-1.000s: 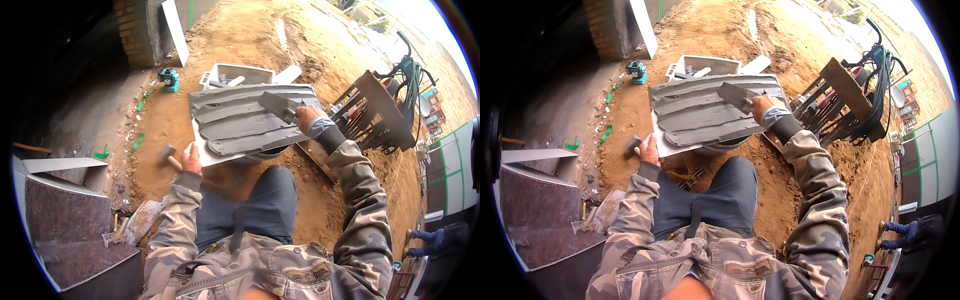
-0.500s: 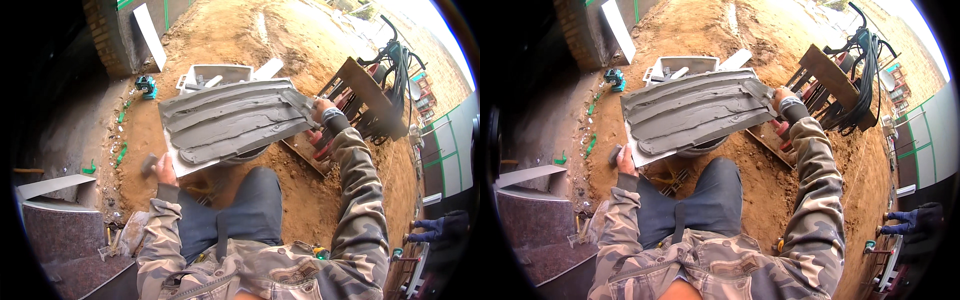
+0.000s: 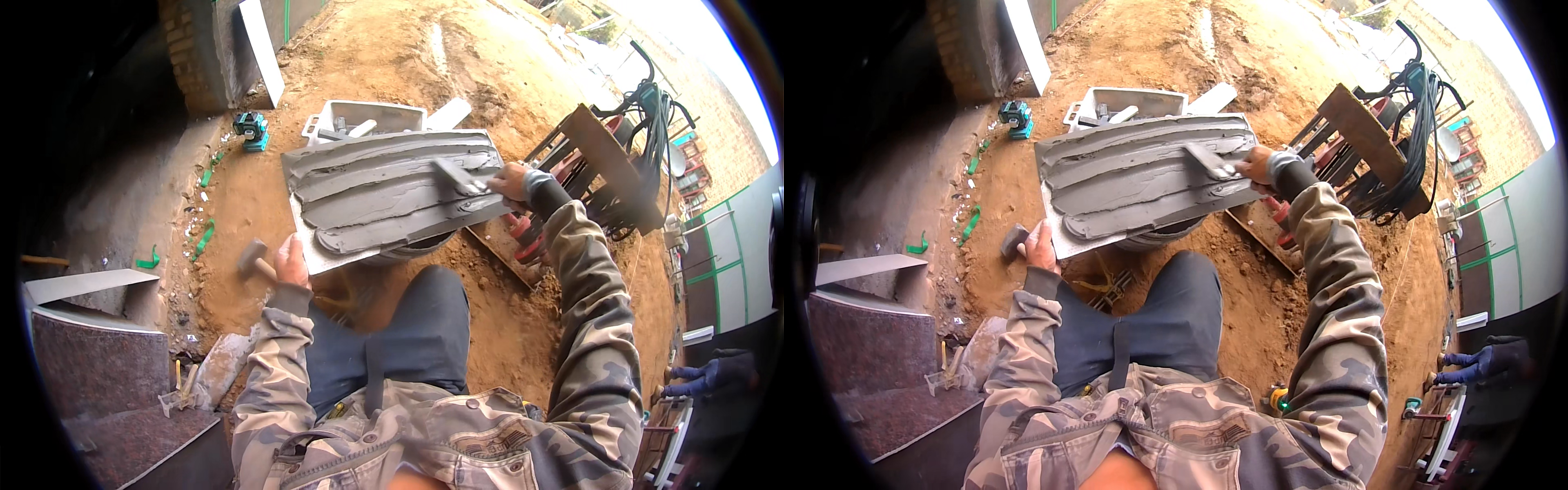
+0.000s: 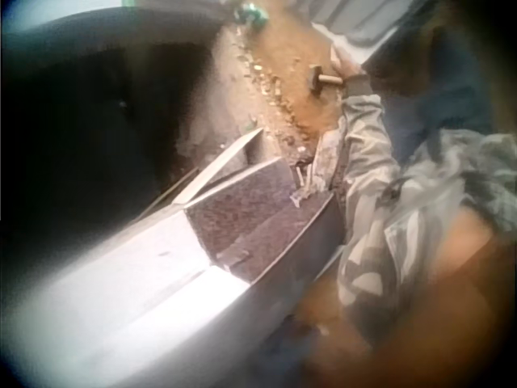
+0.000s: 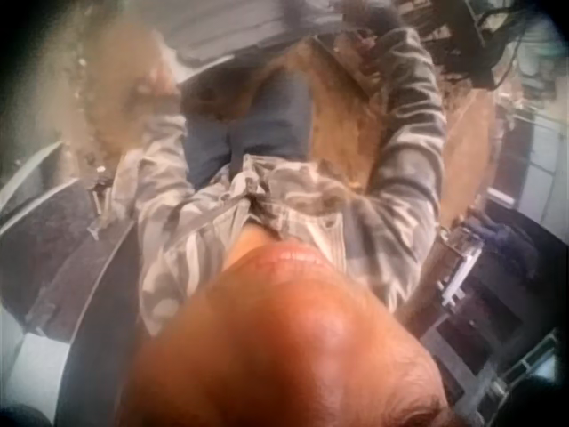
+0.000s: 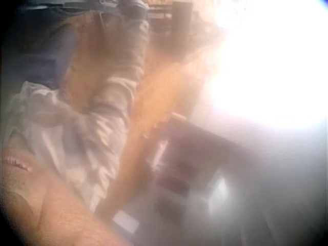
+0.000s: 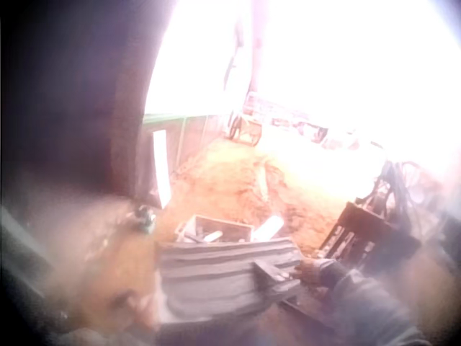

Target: The person spreads adhesive on the back of a large granite tile using a notched trowel, creating ridges in the mortar. They then lift the tile and place it onto a curved staircase step, adjusting its position and tapping it with a rubber mallet to secure it.

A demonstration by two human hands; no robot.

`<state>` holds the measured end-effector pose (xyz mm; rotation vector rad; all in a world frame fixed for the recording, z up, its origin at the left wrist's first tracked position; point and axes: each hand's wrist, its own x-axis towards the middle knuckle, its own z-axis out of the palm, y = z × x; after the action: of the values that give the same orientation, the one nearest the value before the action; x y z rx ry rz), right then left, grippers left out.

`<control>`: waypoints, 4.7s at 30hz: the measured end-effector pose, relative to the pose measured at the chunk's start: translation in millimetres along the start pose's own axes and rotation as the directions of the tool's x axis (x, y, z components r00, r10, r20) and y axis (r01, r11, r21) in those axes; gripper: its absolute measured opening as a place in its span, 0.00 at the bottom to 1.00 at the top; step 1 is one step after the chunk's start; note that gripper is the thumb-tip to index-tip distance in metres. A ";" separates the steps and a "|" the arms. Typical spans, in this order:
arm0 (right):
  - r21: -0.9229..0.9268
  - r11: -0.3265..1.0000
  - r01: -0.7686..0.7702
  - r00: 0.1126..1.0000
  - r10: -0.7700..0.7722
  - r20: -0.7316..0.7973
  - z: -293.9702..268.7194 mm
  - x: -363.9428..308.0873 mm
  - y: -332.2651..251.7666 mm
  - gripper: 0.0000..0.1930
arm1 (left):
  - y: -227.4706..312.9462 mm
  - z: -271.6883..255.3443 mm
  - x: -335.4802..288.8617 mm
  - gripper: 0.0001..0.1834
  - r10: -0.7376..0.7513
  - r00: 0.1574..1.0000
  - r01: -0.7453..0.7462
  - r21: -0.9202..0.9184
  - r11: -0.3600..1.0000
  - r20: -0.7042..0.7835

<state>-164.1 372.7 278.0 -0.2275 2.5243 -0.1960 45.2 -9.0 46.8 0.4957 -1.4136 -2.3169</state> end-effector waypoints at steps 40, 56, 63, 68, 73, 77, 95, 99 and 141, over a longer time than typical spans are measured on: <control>-0.164 0.966 -0.201 0.877 0.102 -0.470 48.7 -14.2 129.1 0.17 | -22.6 -16.9 15.6 0.15 0.016 1.000 -0.016 -0.004 1.000 0.005; 0.503 0.859 0.099 0.971 -0.193 0.140 69.2 -70.0 -11.3 0.17 | -18.1 -25.5 17.4 0.15 0.037 0.999 -0.038 0.080 0.996 0.020; -0.092 0.766 0.636 0.721 -0.633 -0.281 113.6 -94.2 -89.9 0.13 | -23.0 -10.9 15.4 0.15 0.083 0.996 -0.082 0.064 0.995 -0.012; -0.192 0.805 0.561 0.760 -0.593 -0.265 122.7 -103.5 -96.8 0.12 | -43.4 -26.6 28.4 0.17 0.077 0.997 -0.078 0.098 0.992 0.019; -0.371 0.828 0.420 0.793 -0.534 -0.293 124.6 -95.9 -68.1 0.13 | -39.4 -14.0 22.9 0.17 0.061 0.998 -0.061 0.023 0.998 0.025; -0.426 0.891 0.159 0.893 -0.314 -0.323 97.7 -95.8 -24.0 0.13 | -9.6 -5.0 8.9 0.17 0.048 0.999 -0.048 0.090 0.995 0.011; 0.839 0.534 -0.101 0.962 0.268 -0.054 48.2 -49.6 133.1 0.19 | -25.3 -29.8 25.9 0.21 -0.022 0.999 0.019 0.057 0.998 0.041; 0.832 0.512 -0.213 0.953 0.296 0.062 40.5 -28.9 156.7 0.18 | -13.2 -6.2 14.7 0.25 -0.064 0.994 0.061 0.036 0.997 0.091; 0.688 0.465 0.557 0.733 0.115 -0.671 336.8 -61.5 -177.0 0.12 | 1.5 -32.3 13.8 0.12 -0.230 0.914 0.284 -0.123 0.951 0.334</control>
<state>99.6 182.8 70.9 -0.0938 2.5969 -1.9569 49.1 -41.0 32.8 0.2816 -1.3332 -2.8056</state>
